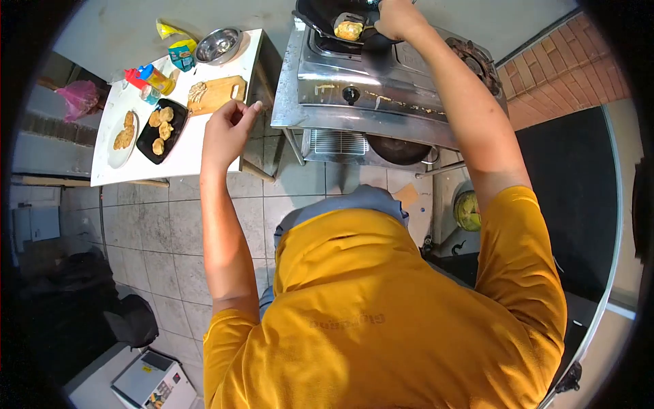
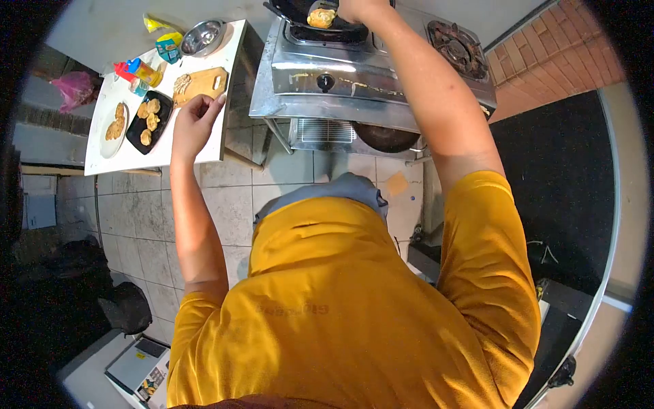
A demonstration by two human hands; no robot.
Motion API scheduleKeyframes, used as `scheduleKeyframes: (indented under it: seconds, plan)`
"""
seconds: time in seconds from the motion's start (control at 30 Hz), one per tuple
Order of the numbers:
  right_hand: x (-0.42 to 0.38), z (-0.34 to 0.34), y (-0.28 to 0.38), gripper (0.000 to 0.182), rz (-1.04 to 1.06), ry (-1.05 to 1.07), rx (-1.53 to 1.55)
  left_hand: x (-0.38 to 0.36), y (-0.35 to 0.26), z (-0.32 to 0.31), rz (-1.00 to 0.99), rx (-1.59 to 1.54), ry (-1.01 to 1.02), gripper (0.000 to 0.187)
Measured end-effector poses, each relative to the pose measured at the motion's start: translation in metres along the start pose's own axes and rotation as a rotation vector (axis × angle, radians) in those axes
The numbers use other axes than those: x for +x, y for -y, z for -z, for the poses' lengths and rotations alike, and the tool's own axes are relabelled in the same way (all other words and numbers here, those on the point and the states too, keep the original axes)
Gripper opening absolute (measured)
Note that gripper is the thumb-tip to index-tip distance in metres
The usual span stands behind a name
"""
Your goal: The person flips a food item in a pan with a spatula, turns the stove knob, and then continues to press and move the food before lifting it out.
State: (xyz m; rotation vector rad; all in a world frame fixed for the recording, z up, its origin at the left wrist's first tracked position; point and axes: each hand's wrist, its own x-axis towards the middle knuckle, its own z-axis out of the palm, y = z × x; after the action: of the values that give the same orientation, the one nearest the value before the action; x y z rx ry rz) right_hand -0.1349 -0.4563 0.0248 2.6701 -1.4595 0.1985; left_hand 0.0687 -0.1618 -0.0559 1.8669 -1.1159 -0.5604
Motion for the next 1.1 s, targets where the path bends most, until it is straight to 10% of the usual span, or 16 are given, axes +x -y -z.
scheduleKeyframes:
  seconds: [1.1]
  plan:
    - [-0.001,-0.022,-0.065,0.012,0.162,-0.013,0.650,0.169,-0.073,-0.056,0.122,-0.110,0.035,0.029]
